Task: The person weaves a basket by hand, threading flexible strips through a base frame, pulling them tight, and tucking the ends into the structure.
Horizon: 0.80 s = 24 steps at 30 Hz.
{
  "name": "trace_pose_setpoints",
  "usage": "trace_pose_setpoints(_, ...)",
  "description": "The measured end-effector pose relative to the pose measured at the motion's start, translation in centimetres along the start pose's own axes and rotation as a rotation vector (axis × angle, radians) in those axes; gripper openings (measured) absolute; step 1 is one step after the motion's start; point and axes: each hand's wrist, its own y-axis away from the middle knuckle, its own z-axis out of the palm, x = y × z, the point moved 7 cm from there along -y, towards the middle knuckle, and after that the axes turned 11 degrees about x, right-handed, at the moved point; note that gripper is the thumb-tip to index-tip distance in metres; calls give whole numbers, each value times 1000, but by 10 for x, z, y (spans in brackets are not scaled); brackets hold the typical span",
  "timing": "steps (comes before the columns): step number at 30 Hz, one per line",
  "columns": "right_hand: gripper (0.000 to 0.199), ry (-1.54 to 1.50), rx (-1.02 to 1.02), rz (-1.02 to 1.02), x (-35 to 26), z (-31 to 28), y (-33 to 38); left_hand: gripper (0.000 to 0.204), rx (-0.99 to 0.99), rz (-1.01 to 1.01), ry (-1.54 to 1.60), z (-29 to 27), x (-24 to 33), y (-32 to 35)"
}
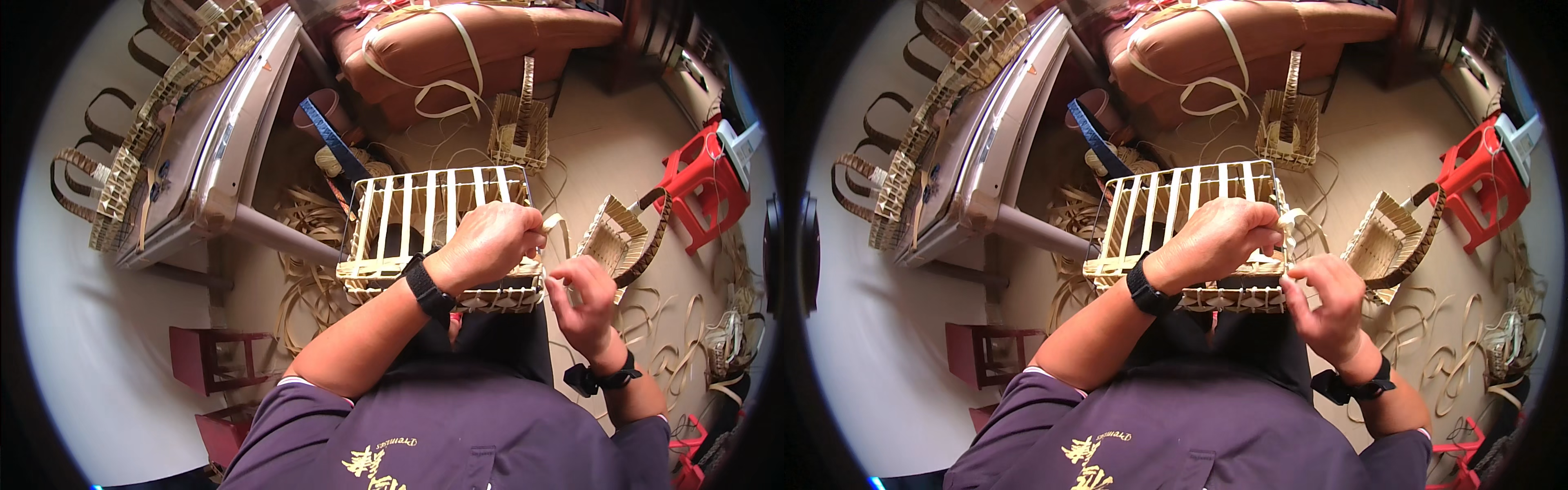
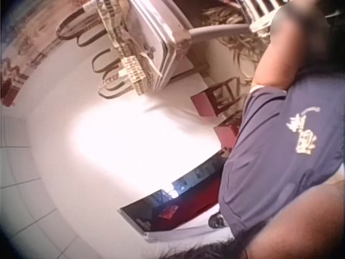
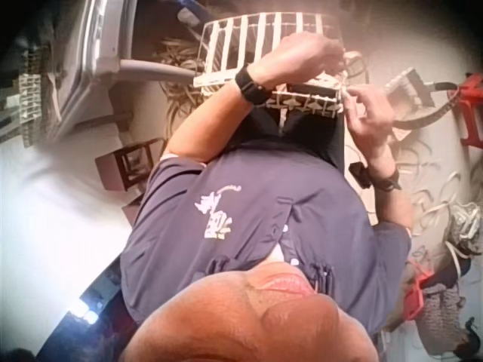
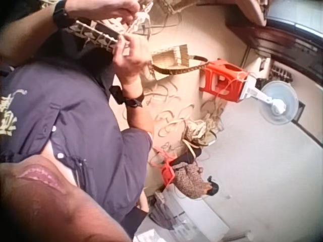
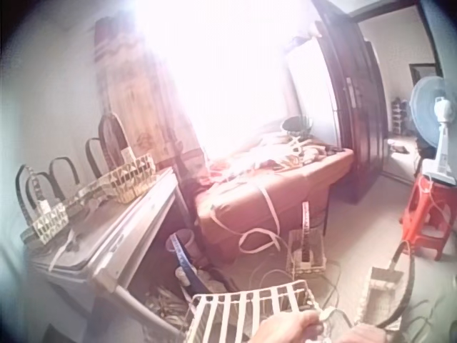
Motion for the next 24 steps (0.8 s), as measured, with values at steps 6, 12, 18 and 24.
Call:
trace_pose_setpoints(6,25,-725,-129,905,78,46,22,21,16,-9,-62,18,-4,-4)
trace_pose_setpoints(12,18,-863,-111,1113,86,51,29,22,111,5,-75,17,-2,3)
trace_pose_setpoints(18,19,-792,97,1118,78,45,42,24,263,91,-249,-11,31,29)
trace_pose_setpoints(24,19,-813,30,1257,68,44,46,6,106,169,-294,21,40,54)
